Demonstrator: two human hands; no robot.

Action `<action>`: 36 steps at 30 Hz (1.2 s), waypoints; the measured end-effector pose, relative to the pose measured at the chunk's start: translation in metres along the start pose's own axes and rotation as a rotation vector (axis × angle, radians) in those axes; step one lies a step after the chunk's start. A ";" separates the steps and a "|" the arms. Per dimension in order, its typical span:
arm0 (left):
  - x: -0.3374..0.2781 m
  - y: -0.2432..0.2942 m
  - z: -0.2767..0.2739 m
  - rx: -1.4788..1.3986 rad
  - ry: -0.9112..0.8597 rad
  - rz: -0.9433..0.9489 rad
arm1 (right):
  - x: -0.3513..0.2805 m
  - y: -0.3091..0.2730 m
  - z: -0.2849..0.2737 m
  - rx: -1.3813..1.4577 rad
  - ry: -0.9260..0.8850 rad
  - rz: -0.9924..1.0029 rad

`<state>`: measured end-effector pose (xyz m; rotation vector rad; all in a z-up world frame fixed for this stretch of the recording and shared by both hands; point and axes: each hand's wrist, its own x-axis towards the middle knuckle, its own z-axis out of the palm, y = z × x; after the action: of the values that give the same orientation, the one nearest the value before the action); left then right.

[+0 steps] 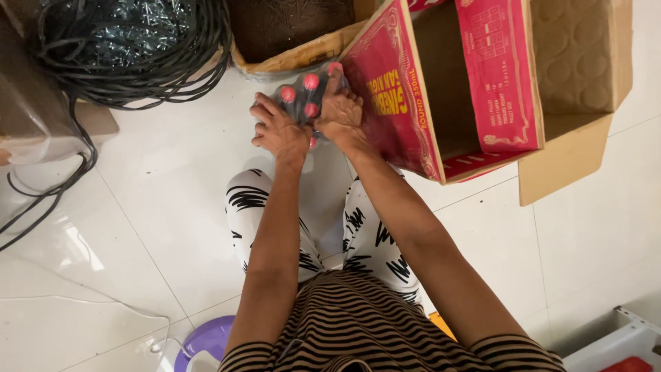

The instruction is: The recorder is stocking glass bottles and a soft drink bottle onto a shelf in a store setting.

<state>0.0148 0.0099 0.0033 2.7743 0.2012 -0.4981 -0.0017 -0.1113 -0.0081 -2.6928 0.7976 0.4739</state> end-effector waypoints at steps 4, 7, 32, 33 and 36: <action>0.006 -0.011 0.001 0.015 -0.021 0.041 | 0.010 0.004 0.007 0.003 0.028 0.008; 0.013 -0.022 -0.001 -0.026 -0.039 0.125 | 0.012 0.006 0.005 0.068 -0.032 -0.005; 0.031 -0.003 -0.037 0.034 -0.097 0.106 | 0.013 -0.013 -0.022 0.197 0.007 0.026; 0.033 -0.001 -0.037 0.099 -0.099 0.102 | 0.014 -0.013 -0.017 0.146 0.079 0.002; 0.055 -0.003 -0.017 0.162 -0.133 0.119 | 0.024 -0.007 -0.007 0.187 0.091 -0.063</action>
<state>0.0713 0.0225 -0.0018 2.8733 -0.0358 -0.6925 0.0226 -0.1190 -0.0100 -2.5710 0.7393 0.2501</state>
